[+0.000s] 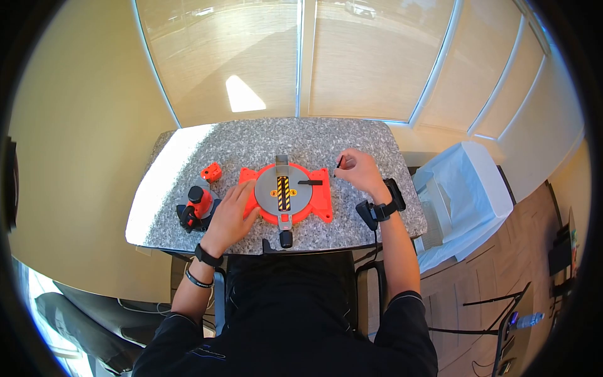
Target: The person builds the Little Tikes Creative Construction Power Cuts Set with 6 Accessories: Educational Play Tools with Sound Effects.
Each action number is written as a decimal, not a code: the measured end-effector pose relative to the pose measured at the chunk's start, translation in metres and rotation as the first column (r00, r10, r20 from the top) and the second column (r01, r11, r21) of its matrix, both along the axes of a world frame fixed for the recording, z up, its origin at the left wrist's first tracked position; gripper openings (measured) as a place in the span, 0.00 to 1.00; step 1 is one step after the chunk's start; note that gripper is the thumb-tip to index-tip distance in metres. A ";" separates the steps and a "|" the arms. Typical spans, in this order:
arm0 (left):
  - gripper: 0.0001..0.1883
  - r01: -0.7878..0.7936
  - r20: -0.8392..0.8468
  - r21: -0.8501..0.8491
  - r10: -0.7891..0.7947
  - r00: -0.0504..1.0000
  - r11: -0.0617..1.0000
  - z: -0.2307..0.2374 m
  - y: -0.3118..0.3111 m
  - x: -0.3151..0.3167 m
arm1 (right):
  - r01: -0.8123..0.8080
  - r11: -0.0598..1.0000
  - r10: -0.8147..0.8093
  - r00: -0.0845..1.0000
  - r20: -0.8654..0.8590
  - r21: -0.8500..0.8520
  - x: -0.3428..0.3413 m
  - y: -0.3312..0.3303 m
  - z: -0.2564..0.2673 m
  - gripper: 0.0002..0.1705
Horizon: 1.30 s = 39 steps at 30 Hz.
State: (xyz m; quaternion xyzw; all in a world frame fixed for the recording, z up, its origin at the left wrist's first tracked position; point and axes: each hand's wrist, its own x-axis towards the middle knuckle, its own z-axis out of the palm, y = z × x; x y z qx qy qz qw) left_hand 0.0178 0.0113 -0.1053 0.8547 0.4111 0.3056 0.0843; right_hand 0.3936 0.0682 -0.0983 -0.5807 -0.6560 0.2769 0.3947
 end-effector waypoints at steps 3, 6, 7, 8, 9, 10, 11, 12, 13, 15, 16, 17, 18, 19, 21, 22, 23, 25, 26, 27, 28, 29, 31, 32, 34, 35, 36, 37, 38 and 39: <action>0.33 0.009 0.034 0.016 -0.009 0.999 1.000 0.004 -0.002 0.002 | -0.101 0.995 0.103 0.987 -0.123 0.019 -0.015 -0.017 0.009 0.14; 0.32 0.025 0.052 0.028 -0.026 0.998 0.999 0.010 -0.006 0.004 | -0.219 0.976 0.211 0.942 -0.261 -0.002 -0.030 -0.034 0.010 0.15; 0.32 0.035 0.056 0.033 -0.037 0.998 0.999 0.012 -0.007 0.005 | -0.289 0.957 0.266 0.903 -0.337 -0.021 -0.035 -0.040 0.010 0.16; 0.32 0.036 0.055 0.033 -0.038 0.998 0.999 0.011 -0.008 0.006 | -0.301 0.954 0.278 0.905 -0.322 -0.021 -0.039 -0.045 0.011 0.16; 0.31 0.048 0.057 0.040 -0.051 0.997 0.998 0.011 -0.008 0.006 | -0.300 0.954 0.278 0.905 -0.323 -0.021 -0.044 -0.050 0.011 0.16; 0.31 0.061 0.059 0.046 -0.063 0.996 0.997 0.011 -0.008 0.007 | -0.322 0.947 0.305 0.882 -0.359 0.013 -0.049 -0.054 0.012 0.16; 0.31 0.061 0.058 0.046 -0.063 0.996 0.997 0.012 -0.009 0.008 | -0.343 0.938 0.333 0.857 -0.393 0.048 -0.054 -0.058 0.011 0.15; 0.29 0.079 0.062 0.049 -0.082 0.995 0.996 0.013 -0.011 0.009 | -0.342 0.938 0.333 0.857 -0.393 0.048 -0.060 -0.060 0.008 0.15; 0.27 0.098 0.066 0.052 -0.102 0.993 0.994 0.015 -0.013 0.010 | -0.371 0.923 0.378 0.832 -0.406 0.099 -0.065 -0.061 0.005 0.15; 0.26 0.124 0.078 0.063 -0.128 0.989 0.990 0.018 -0.016 0.013 | -0.397 0.905 0.422 0.805 -0.417 0.150 -0.076 -0.067 0.003 0.15; 0.25 0.148 0.091 0.074 -0.154 0.984 0.986 0.020 -0.017 0.014 | -0.408 0.900 0.435 0.806 -0.401 0.157 -0.080 -0.071 0.004 0.17; 0.25 0.148 0.090 0.074 -0.154 0.984 0.986 0.021 -0.018 0.016 | -0.418 0.893 0.448 0.807 -0.384 0.164 -0.085 -0.074 0.006 0.18; 0.24 0.168 0.102 0.092 -0.177 0.979 0.981 0.023 -0.019 0.017 | -0.418 0.893 0.449 0.807 -0.384 0.165 -0.088 -0.076 0.008 0.18; 0.23 0.188 0.113 0.111 -0.201 0.973 0.976 0.024 -0.020 0.018 | -0.428 0.887 0.462 0.808 -0.365 0.176 -0.092 -0.078 0.009 0.17; 0.22 0.204 0.113 0.124 -0.218 0.969 0.971 0.026 -0.023 0.020 | -0.436 0.880 0.475 0.809 -0.346 0.188 -0.097 -0.080 0.008 0.17; 0.21 0.220 0.114 0.136 -0.236 0.965 0.966 0.027 -0.023 0.021 | -0.455 0.870 0.493 0.807 -0.324 0.189 -0.100 -0.080 0.006 0.16; 0.21 0.221 0.113 0.136 -0.237 0.965 0.966 0.026 -0.023 0.022 | -0.474 0.860 0.511 0.805 -0.302 0.189 -0.102 -0.081 0.005 0.16; 0.16 0.266 0.127 0.142 -0.284 0.950 0.953 0.024 -0.023 0.025 | -0.461 0.860 0.508 0.818 -0.270 0.219 -0.108 -0.084 0.001 0.16; 0.16 0.266 0.127 0.142 -0.285 0.950 0.953 0.023 -0.023 0.026 | -0.450 0.858 0.504 0.831 -0.237 0.247 -0.110 -0.085 0.001 0.16; 0.14 0.264 0.142 0.150 -0.285 0.948 0.953 0.023 -0.023 0.028 | -0.451 0.858 0.504 0.830 -0.238 0.247 -0.111 -0.085 0.001 0.16; 0.12 0.261 0.157 0.157 -0.285 0.946 0.952 0.022 -0.024 0.028 | -0.448 0.849 0.505 0.843 -0.184 0.281 -0.113 -0.085 0.001 0.15; 0.12 0.263 0.156 0.154 -0.286 0.945 0.952 0.021 -0.024 0.028 | -0.444 0.839 0.502 0.855 -0.131 0.313 -0.114 -0.086 0.001 0.14; 0.11 0.265 0.145 0.150 -0.286 0.947 0.953 0.020 -0.022 0.027 | -0.442 0.834 0.497 0.862 -0.101 0.331 -0.114 -0.087 0.002 0.14; 0.11 0.265 0.145 0.149 -0.287 0.947 0.953 0.019 -0.022 0.028 | -0.441 0.827 0.493 0.867 -0.071 0.348 -0.114 -0.088 0.002 0.14; 0.10 0.260 0.151 0.165 -0.285 0.947 0.951 0.019 -0.022 0.028 | -0.425 0.835 0.470 0.881 -0.051 0.349 -0.116 -0.091 0.006 0.15; 0.10 0.261 0.151 0.165 -0.286 0.946 0.951 0.019 -0.022 0.028 | -0.409 0.842 0.447 0.894 -0.030 0.351 -0.116 -0.093 0.006 0.15; 0.10 0.250 0.138 0.165 -0.274 0.952 0.954 0.019 -0.022 0.028 | -0.409 0.843 0.446 0.894 -0.029 0.351 -0.116 -0.094 0.006 0.15; 0.09 0.238 0.126 0.164 -0.260 0.957 0.957 0.018 -0.021 0.028 | -0.383 0.848 0.408 0.913 0.008 0.365 -0.117 -0.094 0.005 0.15; 0.09 0.236 0.126 0.165 -0.258 0.958 0.958 0.018 -0.021 0.027 | -0.359 0.852 0.371 0.928 0.046 0.381 -0.117 -0.094 0.004 0.14; 0.09 0.225 0.135 0.155 -0.246 0.960 0.962 0.018 -0.020 0.025 | -0.361 0.851 0.373 0.927 0.046 0.381 -0.116 -0.093 0.003 0.14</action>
